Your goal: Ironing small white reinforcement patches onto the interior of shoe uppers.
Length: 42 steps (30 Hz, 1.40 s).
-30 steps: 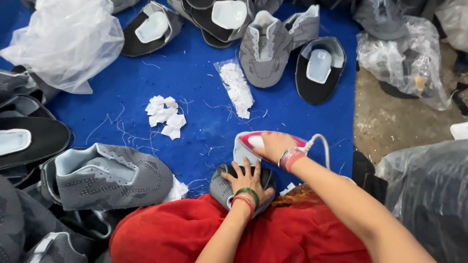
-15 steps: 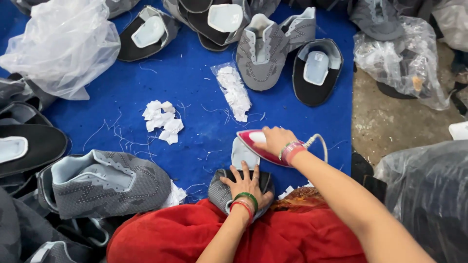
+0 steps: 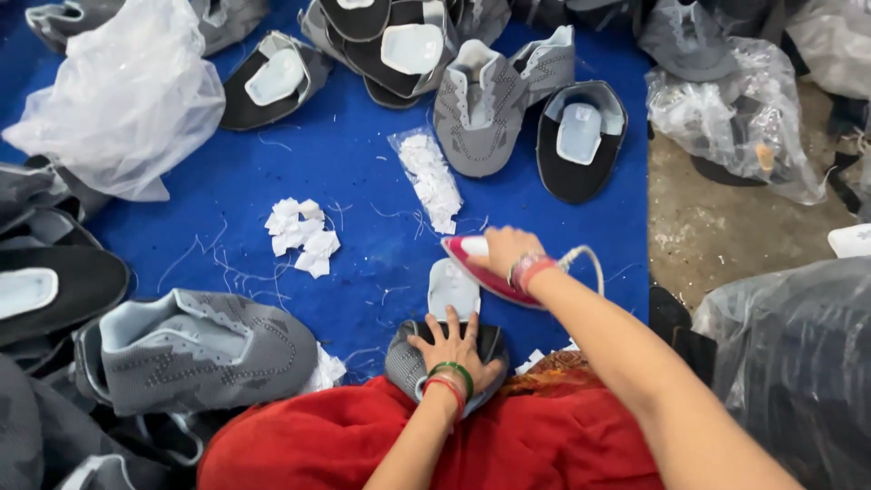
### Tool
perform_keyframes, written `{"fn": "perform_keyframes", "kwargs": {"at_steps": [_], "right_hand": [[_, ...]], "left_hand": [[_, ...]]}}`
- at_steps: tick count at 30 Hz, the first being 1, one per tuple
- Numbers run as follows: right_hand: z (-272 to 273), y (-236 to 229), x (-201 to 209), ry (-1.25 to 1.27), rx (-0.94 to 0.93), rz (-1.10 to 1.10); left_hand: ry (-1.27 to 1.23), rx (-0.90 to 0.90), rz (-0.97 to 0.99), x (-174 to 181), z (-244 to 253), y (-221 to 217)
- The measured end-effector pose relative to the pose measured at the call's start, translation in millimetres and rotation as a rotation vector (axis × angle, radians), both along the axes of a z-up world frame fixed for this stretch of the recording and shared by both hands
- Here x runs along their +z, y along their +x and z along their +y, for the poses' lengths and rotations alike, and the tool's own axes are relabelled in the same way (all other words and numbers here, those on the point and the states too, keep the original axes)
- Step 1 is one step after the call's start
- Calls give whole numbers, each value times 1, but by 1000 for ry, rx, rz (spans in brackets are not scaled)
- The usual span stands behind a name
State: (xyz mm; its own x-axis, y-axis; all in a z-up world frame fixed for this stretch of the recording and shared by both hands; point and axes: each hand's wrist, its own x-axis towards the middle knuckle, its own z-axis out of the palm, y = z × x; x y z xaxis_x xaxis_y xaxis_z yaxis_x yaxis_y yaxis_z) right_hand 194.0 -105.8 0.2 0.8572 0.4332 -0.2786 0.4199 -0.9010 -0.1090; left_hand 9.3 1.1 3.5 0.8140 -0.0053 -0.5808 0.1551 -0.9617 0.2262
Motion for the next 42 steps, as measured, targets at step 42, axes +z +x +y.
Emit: {"fn": "perform_keyframes", "kwargs": {"at_steps": [42], "right_hand": [[30, -15, -91, 264, -151, 64]], "left_hand": [[-355, -279, 80, -98, 55, 71]]}}
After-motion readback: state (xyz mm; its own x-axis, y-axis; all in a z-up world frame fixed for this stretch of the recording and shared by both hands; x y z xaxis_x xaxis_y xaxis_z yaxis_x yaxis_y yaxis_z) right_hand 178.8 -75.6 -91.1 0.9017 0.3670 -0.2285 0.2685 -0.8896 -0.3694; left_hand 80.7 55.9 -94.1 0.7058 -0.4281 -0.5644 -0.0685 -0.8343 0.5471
